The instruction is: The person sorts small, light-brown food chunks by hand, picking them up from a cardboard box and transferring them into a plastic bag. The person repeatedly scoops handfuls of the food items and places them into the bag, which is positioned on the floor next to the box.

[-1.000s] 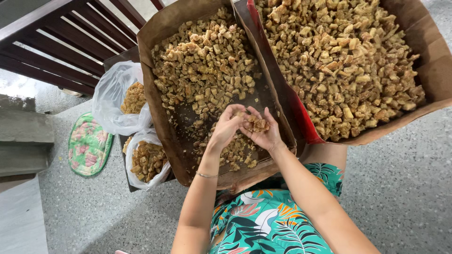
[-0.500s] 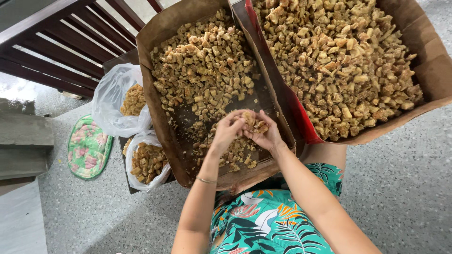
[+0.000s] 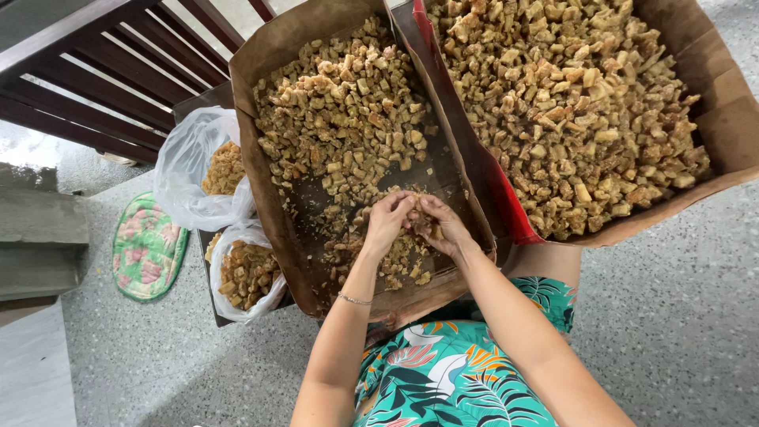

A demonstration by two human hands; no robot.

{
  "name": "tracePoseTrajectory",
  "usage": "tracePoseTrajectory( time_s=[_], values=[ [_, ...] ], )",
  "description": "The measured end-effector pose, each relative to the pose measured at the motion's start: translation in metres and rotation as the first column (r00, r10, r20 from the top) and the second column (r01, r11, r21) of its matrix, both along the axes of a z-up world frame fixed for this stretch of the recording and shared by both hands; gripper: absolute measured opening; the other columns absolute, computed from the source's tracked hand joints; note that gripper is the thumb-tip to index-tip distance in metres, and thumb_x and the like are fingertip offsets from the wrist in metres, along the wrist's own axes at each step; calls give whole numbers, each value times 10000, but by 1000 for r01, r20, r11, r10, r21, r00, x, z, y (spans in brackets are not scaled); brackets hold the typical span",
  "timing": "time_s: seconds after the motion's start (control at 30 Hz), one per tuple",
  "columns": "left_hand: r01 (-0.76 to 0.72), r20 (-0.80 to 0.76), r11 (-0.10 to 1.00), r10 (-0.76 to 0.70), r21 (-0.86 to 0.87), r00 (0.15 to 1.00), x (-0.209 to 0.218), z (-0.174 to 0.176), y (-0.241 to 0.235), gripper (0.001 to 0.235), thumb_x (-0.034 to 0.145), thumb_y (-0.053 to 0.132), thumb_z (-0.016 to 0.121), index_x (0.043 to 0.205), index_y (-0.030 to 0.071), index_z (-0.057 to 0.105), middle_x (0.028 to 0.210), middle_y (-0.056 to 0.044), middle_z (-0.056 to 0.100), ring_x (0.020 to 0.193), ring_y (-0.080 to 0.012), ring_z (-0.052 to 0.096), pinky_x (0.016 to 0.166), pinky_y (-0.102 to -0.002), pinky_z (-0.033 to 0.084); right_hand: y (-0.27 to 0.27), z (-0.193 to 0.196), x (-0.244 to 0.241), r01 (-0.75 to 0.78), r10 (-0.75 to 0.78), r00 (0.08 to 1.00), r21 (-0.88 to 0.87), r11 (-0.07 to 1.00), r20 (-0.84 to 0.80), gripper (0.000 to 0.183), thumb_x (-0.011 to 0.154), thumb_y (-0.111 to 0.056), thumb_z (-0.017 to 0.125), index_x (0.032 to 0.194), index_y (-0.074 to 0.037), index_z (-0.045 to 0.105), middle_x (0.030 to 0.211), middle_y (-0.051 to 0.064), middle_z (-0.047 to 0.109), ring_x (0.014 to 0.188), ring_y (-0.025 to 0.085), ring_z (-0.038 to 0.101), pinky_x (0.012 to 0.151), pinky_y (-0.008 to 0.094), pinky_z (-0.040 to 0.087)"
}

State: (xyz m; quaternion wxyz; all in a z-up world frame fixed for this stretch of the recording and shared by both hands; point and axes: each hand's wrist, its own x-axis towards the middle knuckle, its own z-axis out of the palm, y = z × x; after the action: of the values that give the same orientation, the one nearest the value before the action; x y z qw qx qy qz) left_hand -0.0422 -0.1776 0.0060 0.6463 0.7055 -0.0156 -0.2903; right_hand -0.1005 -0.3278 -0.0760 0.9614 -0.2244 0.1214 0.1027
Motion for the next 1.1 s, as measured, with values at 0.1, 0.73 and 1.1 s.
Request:
tracePoseTrajectory(
  time_s=[0.1,0.73,1.1],
  values=[
    [-147,-204,984,124,-104,971,0,-10,-2,302,1041,201,573,1223,-13,682,910,-34,653,766,-95,581,645,-238,490,-1,-5,1,23,-23,999,-9,1000,-27,176,1042,-173,645,1179,-62,645,967,80,702,757,101,643,541,179,475],
    [181,101,927,-225,327,969,3,52,-10,392,1082,292,459,1342,65,644,1044,-124,748,863,-158,688,765,-314,601,-2,39,0,148,-130,987,215,965,-96,563,1062,-562,430,1368,-120,597,1283,152,667,1159,304,666,992,492,564],
    [-11,-223,955,-58,-296,973,-2,84,-9,556,1076,384,377,1518,48,414,1447,-186,562,1346,-268,521,1145,-405,416,0,54,0,139,-71,965,264,955,-252,657,1009,-609,424,1388,-90,561,1342,191,631,1249,336,615,1045,527,544]
  ],
)
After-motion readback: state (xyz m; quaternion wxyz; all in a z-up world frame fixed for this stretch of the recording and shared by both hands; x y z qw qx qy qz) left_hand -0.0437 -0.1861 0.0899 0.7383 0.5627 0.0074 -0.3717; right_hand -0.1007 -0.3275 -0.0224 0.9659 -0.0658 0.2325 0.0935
